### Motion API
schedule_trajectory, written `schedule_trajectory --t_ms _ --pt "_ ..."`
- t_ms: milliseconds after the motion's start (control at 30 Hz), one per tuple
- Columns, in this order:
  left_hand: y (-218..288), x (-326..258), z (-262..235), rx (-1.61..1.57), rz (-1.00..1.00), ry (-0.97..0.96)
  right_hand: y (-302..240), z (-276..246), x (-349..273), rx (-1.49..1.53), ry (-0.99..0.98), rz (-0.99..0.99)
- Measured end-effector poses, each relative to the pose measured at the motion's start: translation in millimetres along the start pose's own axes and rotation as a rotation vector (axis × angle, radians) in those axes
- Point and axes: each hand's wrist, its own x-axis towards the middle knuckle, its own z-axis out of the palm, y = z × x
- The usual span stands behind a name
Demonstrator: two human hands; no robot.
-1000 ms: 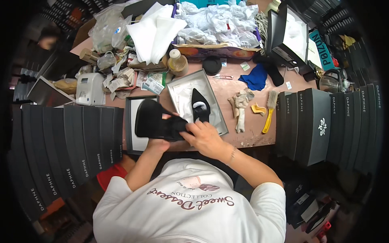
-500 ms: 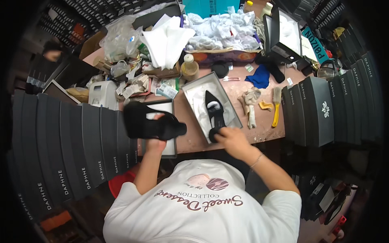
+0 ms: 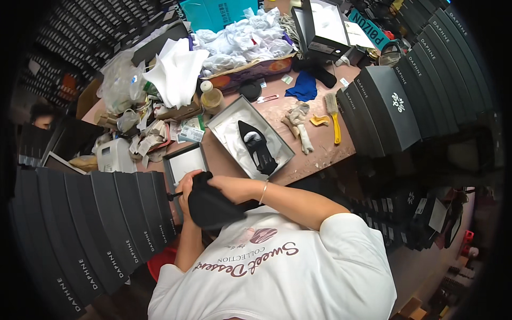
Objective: Packing pairs of shoes into boxes with protective tissue paper and stacking the boxes.
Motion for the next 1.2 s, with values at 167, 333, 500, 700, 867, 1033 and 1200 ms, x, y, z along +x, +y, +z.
schedule_trajectory --t_ms 167,333,500,700,867,1033,1200 --pt "-53.6 12.5 -26.3 -0.663 -0.082 -0.022 -49.6 17.5 -51.4 -0.182 0.438 -0.172" --pt "-76.7 3.6 -4.8 -0.702 -0.207 0.201 -48.1 25.3 -27.1 -1.367 0.522 -0.534" --pt "-73.9 -3.2 -13.8 -0.129 -0.026 0.001 20.6 11.4 6.8 -1.35 0.49 -0.482" --pt "-66.4 15.1 -15.6 -0.778 -0.341 0.088 -25.0 -9.4 -55.0 0.091 0.445 -0.02" --pt "-73.7 11.8 -17.4 -0.661 -0.374 0.058 -49.4 18.8 -41.0 -0.838 0.538 -0.332" --pt "-32.1 5.1 12.4 0.282 0.19 0.059 -26.8 27.6 -1.6 -0.741 0.585 -0.535" --pt "-40.0 24.0 -3.5 0.257 0.15 0.061 -40.5 35.8 -14.6 0.187 0.45 -0.137"
